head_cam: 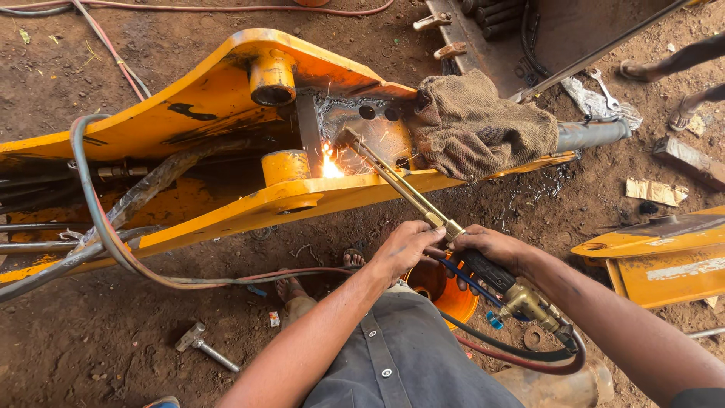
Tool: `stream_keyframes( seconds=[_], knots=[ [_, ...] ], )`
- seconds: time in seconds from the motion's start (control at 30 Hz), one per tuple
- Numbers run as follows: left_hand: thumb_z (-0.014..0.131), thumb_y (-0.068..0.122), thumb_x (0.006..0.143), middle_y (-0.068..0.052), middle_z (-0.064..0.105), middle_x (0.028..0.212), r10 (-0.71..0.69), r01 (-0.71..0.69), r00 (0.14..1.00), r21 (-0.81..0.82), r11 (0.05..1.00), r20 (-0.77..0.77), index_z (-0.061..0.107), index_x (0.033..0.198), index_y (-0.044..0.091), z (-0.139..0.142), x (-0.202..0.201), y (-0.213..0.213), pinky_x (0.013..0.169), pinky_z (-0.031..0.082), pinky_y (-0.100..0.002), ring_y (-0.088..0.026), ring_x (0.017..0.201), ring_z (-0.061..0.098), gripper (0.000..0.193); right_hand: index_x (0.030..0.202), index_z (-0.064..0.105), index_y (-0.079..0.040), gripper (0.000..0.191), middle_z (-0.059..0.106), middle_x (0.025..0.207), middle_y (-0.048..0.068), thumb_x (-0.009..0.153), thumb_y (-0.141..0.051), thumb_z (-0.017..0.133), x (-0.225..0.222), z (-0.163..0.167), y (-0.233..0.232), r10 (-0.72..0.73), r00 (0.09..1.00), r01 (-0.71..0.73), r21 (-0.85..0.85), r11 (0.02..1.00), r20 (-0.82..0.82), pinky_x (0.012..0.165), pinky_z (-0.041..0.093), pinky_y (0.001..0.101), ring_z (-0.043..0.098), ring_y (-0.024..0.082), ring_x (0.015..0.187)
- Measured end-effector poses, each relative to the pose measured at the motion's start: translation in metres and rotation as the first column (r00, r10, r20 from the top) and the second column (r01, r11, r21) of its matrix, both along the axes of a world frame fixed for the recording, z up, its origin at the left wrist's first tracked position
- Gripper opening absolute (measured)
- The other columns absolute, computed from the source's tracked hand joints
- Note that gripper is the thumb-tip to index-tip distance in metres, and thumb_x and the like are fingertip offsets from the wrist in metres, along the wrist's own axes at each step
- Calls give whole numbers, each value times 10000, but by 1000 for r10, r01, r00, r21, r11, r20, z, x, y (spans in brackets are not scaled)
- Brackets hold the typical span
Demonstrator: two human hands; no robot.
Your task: The person hammers a metal component on a piece of yellow heavy machinery and then uses a cutting torch to cut through the metal, creating bright sparks.
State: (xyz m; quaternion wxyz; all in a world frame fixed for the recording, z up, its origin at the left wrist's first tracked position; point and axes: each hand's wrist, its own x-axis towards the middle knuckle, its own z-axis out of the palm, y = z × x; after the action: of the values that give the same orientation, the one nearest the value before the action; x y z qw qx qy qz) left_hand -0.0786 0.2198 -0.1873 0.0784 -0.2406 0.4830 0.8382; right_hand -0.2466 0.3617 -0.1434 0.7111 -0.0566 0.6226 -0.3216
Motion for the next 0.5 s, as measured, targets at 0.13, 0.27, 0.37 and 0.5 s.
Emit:
stream_keyframes(
  seconds=[0.13,0.27,0.37,0.5],
  knots=[
    [614,391,982,-172,700,1221,7,-7,1000,-15,1000,8,647,1264,-25,0,0,1,867,590,-383,-279,1056,734,503,996,622,53,300,761,831,255,949,-237,561,-1,2,1,0,1000,0,19,1000,-14,445,614,420,752,320,590],
    [614,384,984,-172,697,1219,9,-9,1000,8,1000,-19,643,1266,-25,1,0,3,862,590,-381,-271,1049,732,497,996,633,62,306,761,831,261,949,-236,583,-3,3,3,4,1000,-3,17,1000,-19,465,623,406,756,331,592],
    [611,381,987,-173,701,1222,6,-6,999,10,1000,-34,649,1269,-29,3,2,3,865,589,-373,-264,1047,733,499,1004,646,68,304,770,844,264,948,-226,592,-3,3,3,23,999,-23,-3,1000,-43,490,635,393,765,323,611],
    [623,379,982,-189,705,1208,-1,2,1000,-12,1000,17,641,1284,-24,8,4,0,863,580,-367,-254,1048,734,504,1010,628,45,293,770,836,265,929,-233,593,-3,8,0,4,999,-2,58,998,-34,471,629,416,752,329,579]
  ],
)
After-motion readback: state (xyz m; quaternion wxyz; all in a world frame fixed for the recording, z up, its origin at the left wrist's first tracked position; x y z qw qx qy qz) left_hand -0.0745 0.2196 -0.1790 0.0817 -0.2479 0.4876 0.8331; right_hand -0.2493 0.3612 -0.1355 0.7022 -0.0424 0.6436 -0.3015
